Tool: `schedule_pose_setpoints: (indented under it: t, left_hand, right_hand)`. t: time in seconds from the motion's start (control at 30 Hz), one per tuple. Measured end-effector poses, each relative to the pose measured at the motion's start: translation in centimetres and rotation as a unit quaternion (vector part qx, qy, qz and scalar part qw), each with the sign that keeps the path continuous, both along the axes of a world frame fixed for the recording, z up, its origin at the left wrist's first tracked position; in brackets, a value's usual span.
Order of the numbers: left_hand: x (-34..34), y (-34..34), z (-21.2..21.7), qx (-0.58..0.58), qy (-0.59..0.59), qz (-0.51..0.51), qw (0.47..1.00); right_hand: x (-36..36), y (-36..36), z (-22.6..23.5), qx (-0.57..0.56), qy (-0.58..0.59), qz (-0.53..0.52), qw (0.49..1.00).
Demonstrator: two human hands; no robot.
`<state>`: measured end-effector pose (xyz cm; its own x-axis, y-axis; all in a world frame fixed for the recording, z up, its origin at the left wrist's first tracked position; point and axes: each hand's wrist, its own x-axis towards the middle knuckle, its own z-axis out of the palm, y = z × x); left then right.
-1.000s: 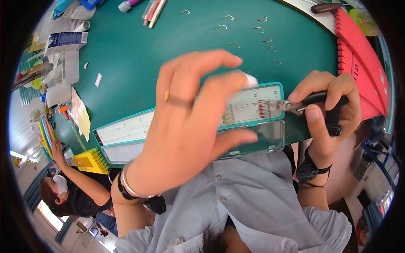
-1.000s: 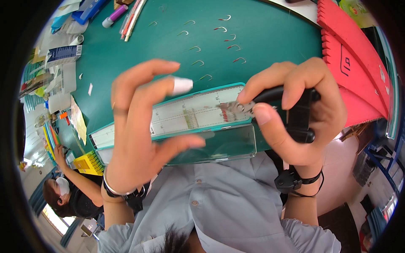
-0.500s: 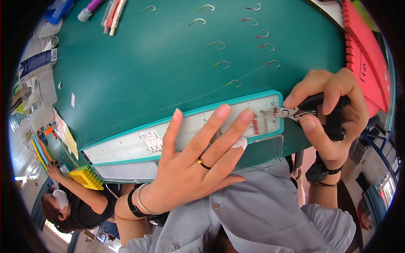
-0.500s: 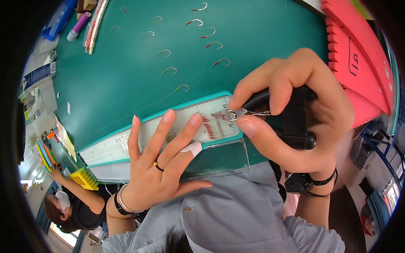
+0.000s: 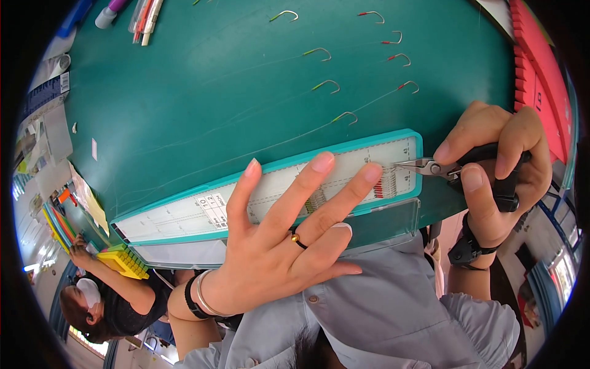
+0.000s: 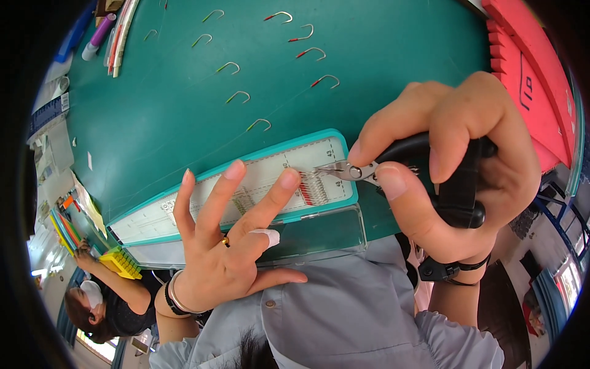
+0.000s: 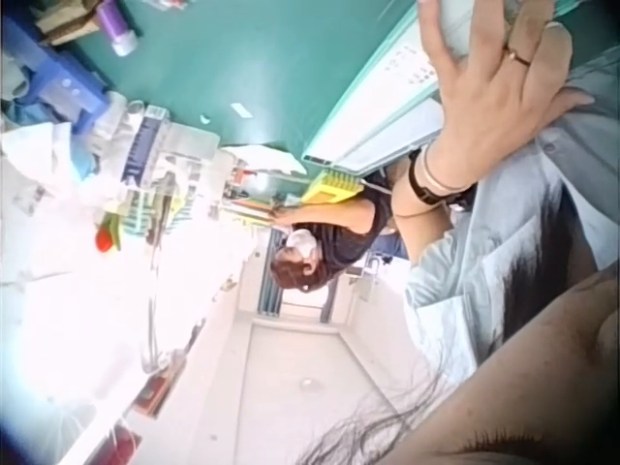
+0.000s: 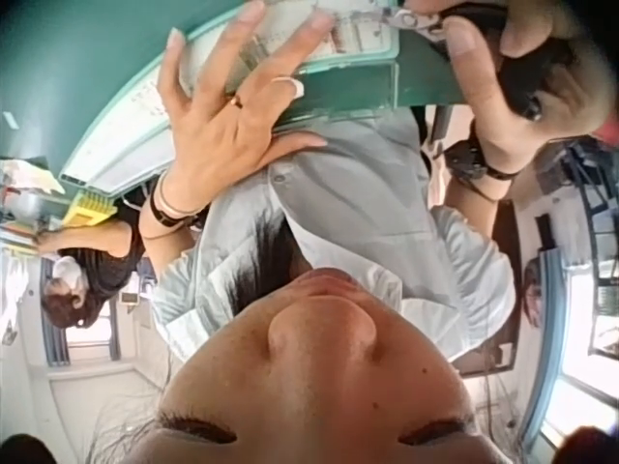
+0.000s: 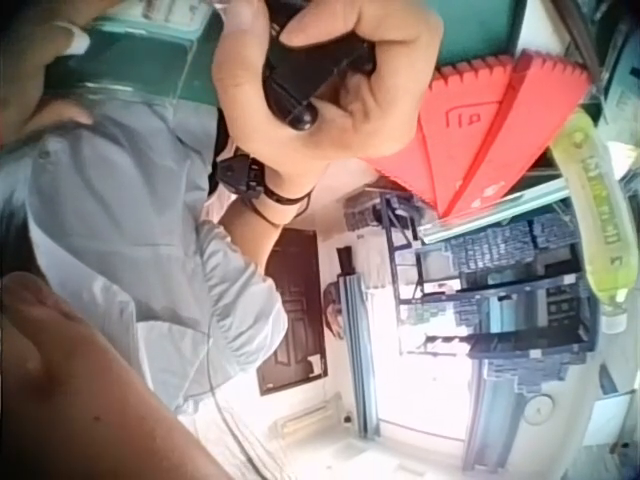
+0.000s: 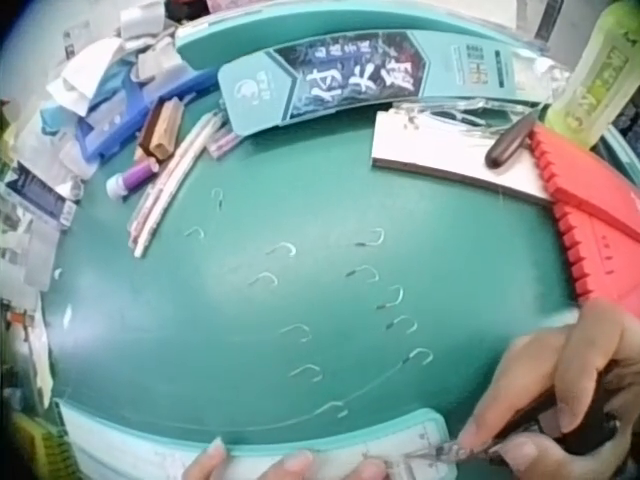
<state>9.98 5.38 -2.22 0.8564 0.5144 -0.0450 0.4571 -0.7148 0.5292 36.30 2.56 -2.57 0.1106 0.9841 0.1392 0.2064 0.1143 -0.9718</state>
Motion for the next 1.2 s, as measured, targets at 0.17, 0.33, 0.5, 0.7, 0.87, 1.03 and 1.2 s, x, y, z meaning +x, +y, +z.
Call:
schedule_pose_setpoints:
  t: [0.17, 0.33, 0.5, 0.7, 0.87, 1.03, 1.2]
  left_hand:
    - [0.16, 0.20, 0.54, 0.004, 0.029, -0.013, 0.999]
    - [0.26, 0.16, 0.50, 0.000, 0.036, -0.009, 0.999]
    - [0.33, 0.07, 0.49, 0.006, 0.035, -0.003, 0.999]
    - [-0.29, 0.16, 0.49, -0.023, -0.011, 0.023, 0.999]
    - [-0.50, 0.31, 0.34, 0.018, -0.016, -0.009, 1.000]
    - [-0.54, 0.34, 0.40, 0.018, -0.010, -0.010, 1.000]
    - [-0.55, 0.14, 0.28, 0.018, -0.014, -0.008, 1.000]
  right_hand:
    - [-0.22, -0.04, 0.00, 0.015, -0.007, -0.008, 1.000]
    - [-0.17, -0.04, -0.06, 0.017, -0.011, -0.009, 1.000]
    - [0.22, -0.10, -0.12, 0.026, -0.028, 0.009, 0.999]
    - [-0.02, 0.07, 0.10, 0.011, -0.027, 0.017, 0.999]
    - [0.27, 0.22, -0.03, 0.028, 0.002, 0.025, 0.999]
    - [-0.06, 0.13, -0.03, 0.021, 0.009, 0.025, 0.999]
    - [0.20, 0.08, -0.31, 0.042, -0.010, 0.036, 0.998]
